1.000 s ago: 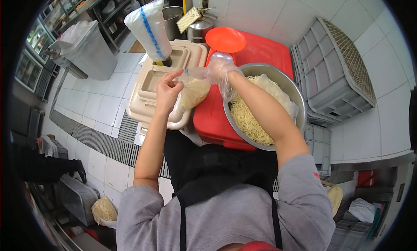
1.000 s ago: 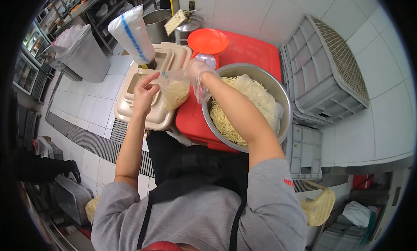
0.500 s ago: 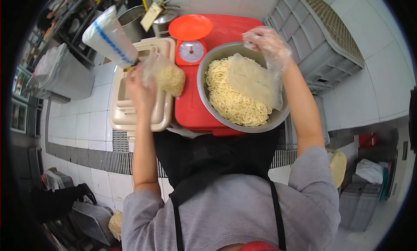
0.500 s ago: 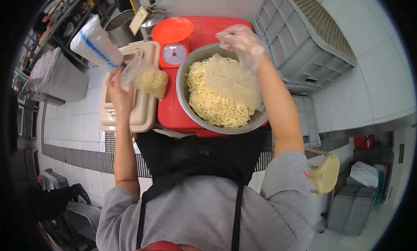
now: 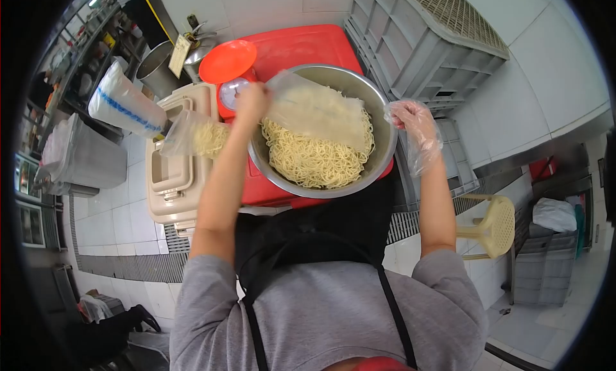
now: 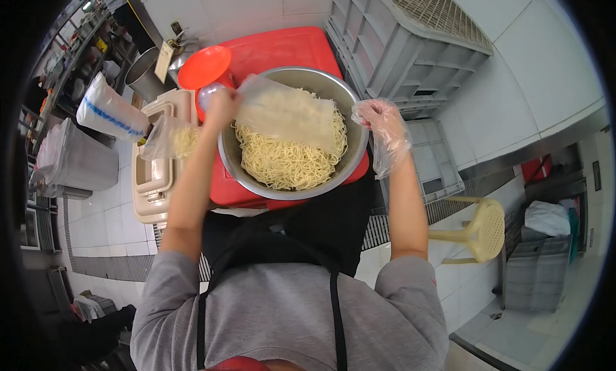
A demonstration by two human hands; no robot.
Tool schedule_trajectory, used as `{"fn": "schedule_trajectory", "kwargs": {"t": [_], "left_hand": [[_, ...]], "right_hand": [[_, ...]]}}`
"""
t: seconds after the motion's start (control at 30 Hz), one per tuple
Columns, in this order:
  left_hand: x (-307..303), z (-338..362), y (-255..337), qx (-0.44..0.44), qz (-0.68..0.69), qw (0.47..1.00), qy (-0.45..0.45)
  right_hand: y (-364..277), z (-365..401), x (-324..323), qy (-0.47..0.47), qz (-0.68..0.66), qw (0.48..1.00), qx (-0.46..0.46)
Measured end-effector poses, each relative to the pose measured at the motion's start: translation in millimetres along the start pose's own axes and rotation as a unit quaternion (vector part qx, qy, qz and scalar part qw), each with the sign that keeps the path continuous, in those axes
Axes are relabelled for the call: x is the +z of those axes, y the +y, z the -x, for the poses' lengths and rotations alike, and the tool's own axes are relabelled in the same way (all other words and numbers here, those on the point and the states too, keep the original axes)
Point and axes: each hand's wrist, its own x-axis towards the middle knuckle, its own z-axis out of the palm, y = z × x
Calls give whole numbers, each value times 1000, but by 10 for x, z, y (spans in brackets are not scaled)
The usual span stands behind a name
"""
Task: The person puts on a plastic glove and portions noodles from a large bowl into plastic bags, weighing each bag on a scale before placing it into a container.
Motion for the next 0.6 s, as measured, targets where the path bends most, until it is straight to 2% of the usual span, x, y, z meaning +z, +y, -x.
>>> {"fn": "schedule_trajectory", "kwargs": {"t": [0.03,0.1,0.13,0.17,0.2,0.23,0.27,0.33,0.37,0.43,0.47,0.5,0.53,0.57,0.6], "left_hand": [[-154,-106,-110,10,-28,999,39],[-271,-426,-566,96,-111,987,64],[-316,-357,-497,94,-115,987,63],[-354,-333,-388,85,-119,980,137],[-406,-292,-202,76,-122,967,211],[-416,-225,56,85,-102,975,180],[-330,-130,320,92,-82,982,145],[92,36,691,158,-83,979,98],[291,194,880,127,-93,985,72],[566,223,876,96,-100,989,53],[785,143,708,86,-92,992,24],[885,95,606,77,-85,993,-6],[801,86,537,77,-83,994,-5],[670,82,404,76,-33,997,-8],[520,100,291,74,18,997,-12]], "right_hand": [[41,23,10,17,-4,1000,9],[132,-8,69,1,-1,1000,14],[166,-64,93,-15,8,1000,12],[257,-176,115,-15,5,1000,8],[389,-316,151,-65,78,994,-38],[460,-410,170,-115,151,979,-82],[274,-404,321,-105,373,914,-123],[528,-553,652,-58,454,864,-212],[479,-492,816,-58,456,862,-213],[341,-334,1057,-199,516,826,-108],[436,-337,1050,-200,519,823,-110],[629,-369,1018,-185,495,833,-163],[673,-375,967,-169,468,840,-215],[703,-401,862,-168,469,840,-216],[633,-391,739,-169,320,923,-130]]}}
